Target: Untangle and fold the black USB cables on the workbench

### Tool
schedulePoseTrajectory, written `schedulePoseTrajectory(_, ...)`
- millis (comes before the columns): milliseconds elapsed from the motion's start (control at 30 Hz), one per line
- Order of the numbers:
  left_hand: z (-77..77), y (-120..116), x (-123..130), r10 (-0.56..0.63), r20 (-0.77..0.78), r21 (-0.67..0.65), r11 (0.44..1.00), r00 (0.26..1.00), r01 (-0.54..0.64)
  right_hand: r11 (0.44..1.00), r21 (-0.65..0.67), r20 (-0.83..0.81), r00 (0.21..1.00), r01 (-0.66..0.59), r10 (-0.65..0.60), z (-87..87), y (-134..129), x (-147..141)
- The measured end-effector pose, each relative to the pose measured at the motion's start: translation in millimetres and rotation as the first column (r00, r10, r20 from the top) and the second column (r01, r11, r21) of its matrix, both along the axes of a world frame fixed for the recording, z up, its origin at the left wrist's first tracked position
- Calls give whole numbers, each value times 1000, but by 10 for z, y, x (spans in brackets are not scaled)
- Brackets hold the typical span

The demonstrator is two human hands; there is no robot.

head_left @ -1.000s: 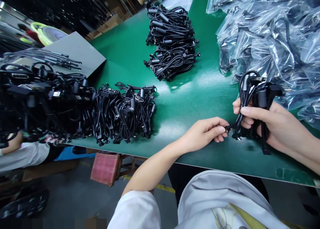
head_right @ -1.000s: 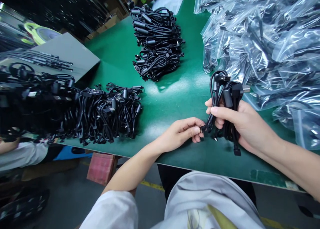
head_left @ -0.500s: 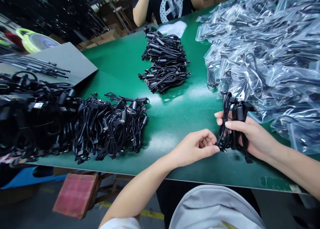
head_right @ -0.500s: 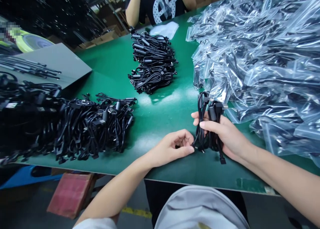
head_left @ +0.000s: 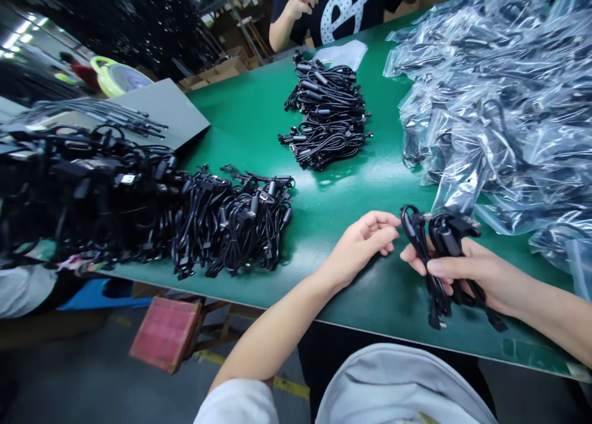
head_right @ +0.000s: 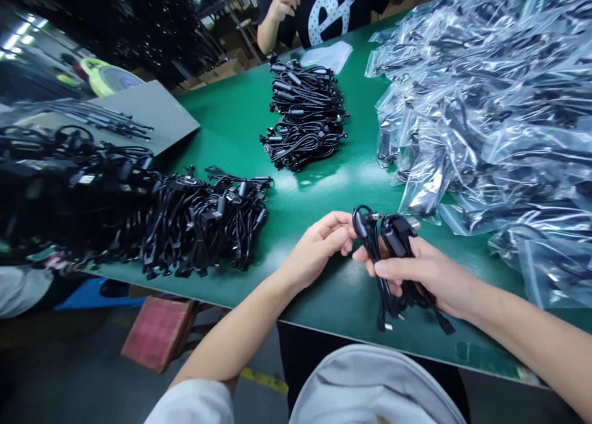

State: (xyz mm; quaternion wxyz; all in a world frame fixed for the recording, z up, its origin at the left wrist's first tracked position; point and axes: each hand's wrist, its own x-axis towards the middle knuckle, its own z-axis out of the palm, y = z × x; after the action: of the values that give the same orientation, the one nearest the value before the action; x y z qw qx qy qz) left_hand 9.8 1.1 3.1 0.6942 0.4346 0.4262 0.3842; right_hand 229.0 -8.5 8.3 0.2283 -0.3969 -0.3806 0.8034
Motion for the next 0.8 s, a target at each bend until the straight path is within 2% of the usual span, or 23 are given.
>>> schedulePoseTrajectory(100,-33,12,-5,-41,106,-47,998,994,47,995,-17,63,993,-97,98,-31,-49,-19)
schedulePoseTrajectory(267,-54,19,-18,-102,230,-103,986,968,129,995,-46,107,990,-93,97,-41,-65,-51)
schedulePoseTrajectory(400,-62,19,-5,-72,227,-156,982,971,109,996,-48,76,994,-76,79,-87,-54,-83)
schedulePoseTrajectory(600,-44,11,25,16,202,-137,990,979,12,996,38,129,989,-75,70,-111,-51,-109)
schedulePoseTrajectory(800,-2,-34,-13,-112,129,-112,986,985,127,999,-33,116,993,-12,15,-67,-95,-91)
